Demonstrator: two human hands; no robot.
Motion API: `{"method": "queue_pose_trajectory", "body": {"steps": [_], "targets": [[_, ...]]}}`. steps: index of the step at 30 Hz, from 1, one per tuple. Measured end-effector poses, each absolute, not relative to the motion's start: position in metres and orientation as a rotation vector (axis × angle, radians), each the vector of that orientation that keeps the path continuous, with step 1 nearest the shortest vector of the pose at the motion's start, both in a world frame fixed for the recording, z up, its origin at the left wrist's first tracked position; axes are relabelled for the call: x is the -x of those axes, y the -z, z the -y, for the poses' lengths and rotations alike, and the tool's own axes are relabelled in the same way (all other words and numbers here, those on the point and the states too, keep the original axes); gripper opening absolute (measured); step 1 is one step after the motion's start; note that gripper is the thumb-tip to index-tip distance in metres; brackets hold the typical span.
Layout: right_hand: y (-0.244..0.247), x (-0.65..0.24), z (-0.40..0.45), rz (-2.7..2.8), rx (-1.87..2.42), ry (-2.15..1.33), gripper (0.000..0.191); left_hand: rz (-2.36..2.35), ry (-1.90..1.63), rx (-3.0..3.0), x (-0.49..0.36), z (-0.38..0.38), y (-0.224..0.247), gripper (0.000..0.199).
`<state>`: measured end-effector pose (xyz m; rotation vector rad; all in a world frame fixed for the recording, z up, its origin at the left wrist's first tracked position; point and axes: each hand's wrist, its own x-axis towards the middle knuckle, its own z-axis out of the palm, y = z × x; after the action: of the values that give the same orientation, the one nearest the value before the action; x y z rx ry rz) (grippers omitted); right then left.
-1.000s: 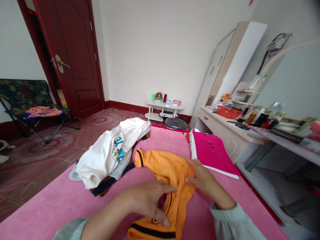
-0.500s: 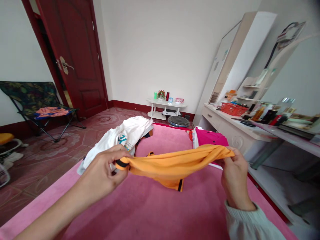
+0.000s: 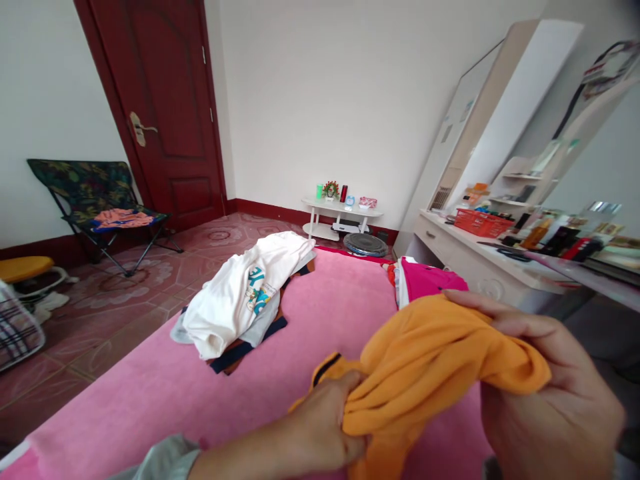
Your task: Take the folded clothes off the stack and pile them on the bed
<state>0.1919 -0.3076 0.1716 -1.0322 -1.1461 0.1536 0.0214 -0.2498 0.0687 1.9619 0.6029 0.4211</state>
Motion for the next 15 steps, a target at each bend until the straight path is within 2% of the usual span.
{"method": "queue_pose_trajectory", "body": {"steps": [4,7,10,13,15], "targets": [[-0.164,-0.216,0.293,1.085,1.169,-0.153,0.009,-0.349,-0.314,-1.653,0.009,0.257,-0.090,0.064],[-0.154,-0.234,0.259,1.182,1.293,-0.348,0.015,-0.439,-0.382,-1.632,0.051,0.241,-0.115,0.066],[-0.163,-0.228,0.204,1.332,1.280,-0.516,0.017,-0.748,-0.649,-1.815,0.096,0.209,-0.148,0.060],[-0.192,-0.196,0.138,1.425,1.024,-0.475,0.016,-1.070,-1.028,-2.012,0.127,0.166,-0.182,0.059],[-0.206,-0.176,0.096,1.531,0.857,-0.427,0.028,-1.300,-1.276,-2.222,0.139,0.134,-0.190,0.056]]}}
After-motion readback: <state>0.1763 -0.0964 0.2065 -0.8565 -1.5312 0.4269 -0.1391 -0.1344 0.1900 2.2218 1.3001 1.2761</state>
